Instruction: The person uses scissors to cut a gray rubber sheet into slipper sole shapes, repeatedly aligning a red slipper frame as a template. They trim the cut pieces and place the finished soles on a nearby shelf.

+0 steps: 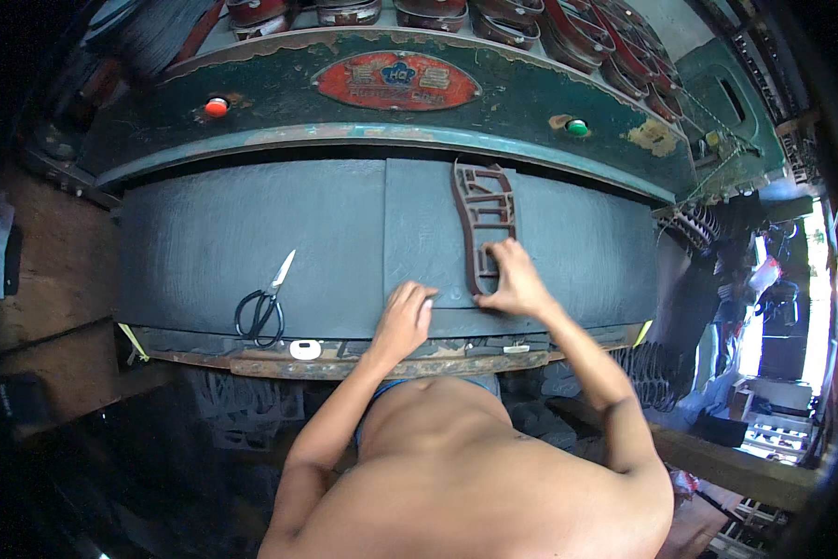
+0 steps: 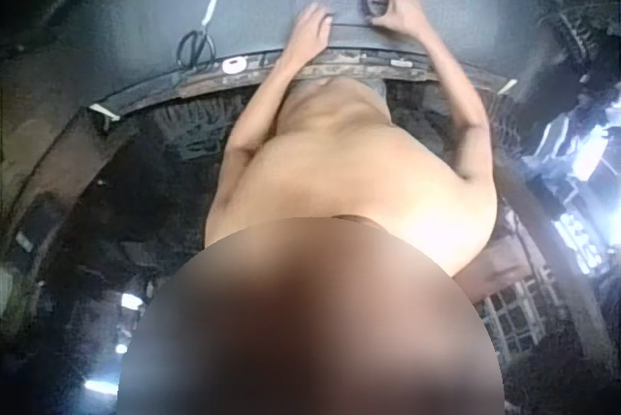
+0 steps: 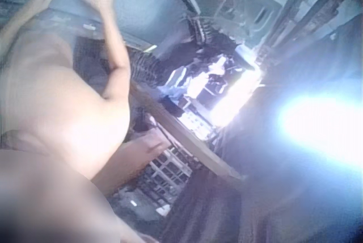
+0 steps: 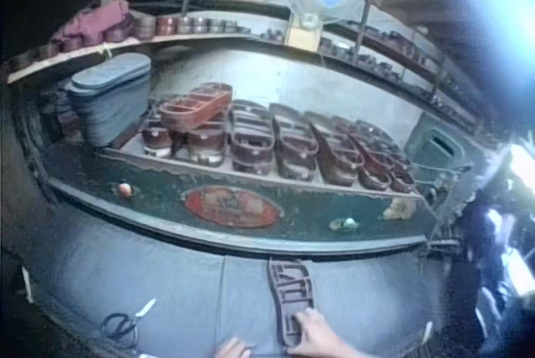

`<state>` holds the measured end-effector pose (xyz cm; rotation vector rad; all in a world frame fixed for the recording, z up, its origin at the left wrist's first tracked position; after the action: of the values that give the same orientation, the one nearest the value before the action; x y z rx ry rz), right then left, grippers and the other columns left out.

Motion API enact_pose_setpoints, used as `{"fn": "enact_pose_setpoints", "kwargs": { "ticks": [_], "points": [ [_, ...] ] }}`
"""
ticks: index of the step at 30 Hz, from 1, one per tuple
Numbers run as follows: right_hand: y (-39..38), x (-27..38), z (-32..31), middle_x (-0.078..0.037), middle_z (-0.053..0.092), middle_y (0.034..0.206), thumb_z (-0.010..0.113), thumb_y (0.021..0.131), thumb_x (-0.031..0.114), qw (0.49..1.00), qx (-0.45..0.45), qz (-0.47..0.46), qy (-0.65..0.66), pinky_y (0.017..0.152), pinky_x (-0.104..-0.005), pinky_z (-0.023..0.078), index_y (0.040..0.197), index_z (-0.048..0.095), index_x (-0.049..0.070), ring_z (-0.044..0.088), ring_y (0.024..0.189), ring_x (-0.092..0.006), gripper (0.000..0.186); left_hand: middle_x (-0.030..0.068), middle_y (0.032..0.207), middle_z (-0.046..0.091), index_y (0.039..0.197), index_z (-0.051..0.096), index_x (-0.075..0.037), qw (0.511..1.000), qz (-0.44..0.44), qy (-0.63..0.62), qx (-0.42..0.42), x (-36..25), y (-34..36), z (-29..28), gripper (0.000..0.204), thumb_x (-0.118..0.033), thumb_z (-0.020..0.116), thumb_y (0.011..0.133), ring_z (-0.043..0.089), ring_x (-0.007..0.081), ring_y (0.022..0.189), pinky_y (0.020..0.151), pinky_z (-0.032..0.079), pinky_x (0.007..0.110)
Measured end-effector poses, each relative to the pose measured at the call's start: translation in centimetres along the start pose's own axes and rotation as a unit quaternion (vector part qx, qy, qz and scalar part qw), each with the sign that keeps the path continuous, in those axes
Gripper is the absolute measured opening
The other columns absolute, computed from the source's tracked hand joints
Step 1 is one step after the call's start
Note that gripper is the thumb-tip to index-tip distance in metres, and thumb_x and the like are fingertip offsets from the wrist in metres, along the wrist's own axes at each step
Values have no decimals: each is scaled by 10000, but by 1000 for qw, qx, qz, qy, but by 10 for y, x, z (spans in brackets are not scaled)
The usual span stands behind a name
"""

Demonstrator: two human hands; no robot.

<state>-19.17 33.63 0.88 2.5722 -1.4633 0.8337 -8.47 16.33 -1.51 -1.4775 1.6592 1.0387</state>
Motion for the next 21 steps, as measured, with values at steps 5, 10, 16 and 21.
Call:
{"fn": "enact_pose_setpoints", "kwargs": {
  "ticks": [5,10,16,21],
  "points": [
    [-20,16,20,-190,523,1169,897,598,290,998,-46,45,19,1081,-470,417,1320,531,30,500,1197,-397,850,165,1000,646,1090,675,3,997,-10,80,20,2,4,-12,179,-39,582,943,611,371,1010,894,487,451],
    [-57,4,-14,-210,554,1295,927,614,296,980,-12,61,190,1108,-448,429,1379,487,-18,537,1274,-355,937,156,964,646,1046,681,-5,1000,-5,22,19,-18,13,-23,144,-45,582,949,626,360,897,853,486,462],
    [-78,-2,-21,-129,586,1285,940,636,190,895,-9,152,420,1093,-370,431,1423,461,-17,560,1220,-220,944,143,974,645,1063,683,-13,993,35,113,18,-61,16,-38,155,-58,585,951,625,346,937,879,474,445],
    [-66,36,22,-249,536,1328,943,649,438,966,-37,99,234,1111,-461,421,1394,491,-26,509,1301,-388,987,155,1026,665,1105,670,-5,996,-27,77,17,-40,16,-46,172,-69,593,964,649,347,967,885,491,431]
  ]
}}
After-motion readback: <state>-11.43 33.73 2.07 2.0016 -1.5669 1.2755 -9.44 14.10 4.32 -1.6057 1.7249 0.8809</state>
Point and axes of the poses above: each hand's wrist, its own y-axis towards the middle knuckle, its own z-axis out of the palm, x = y × z, the point moved 10 cm from there along y, towards the middle knuckle
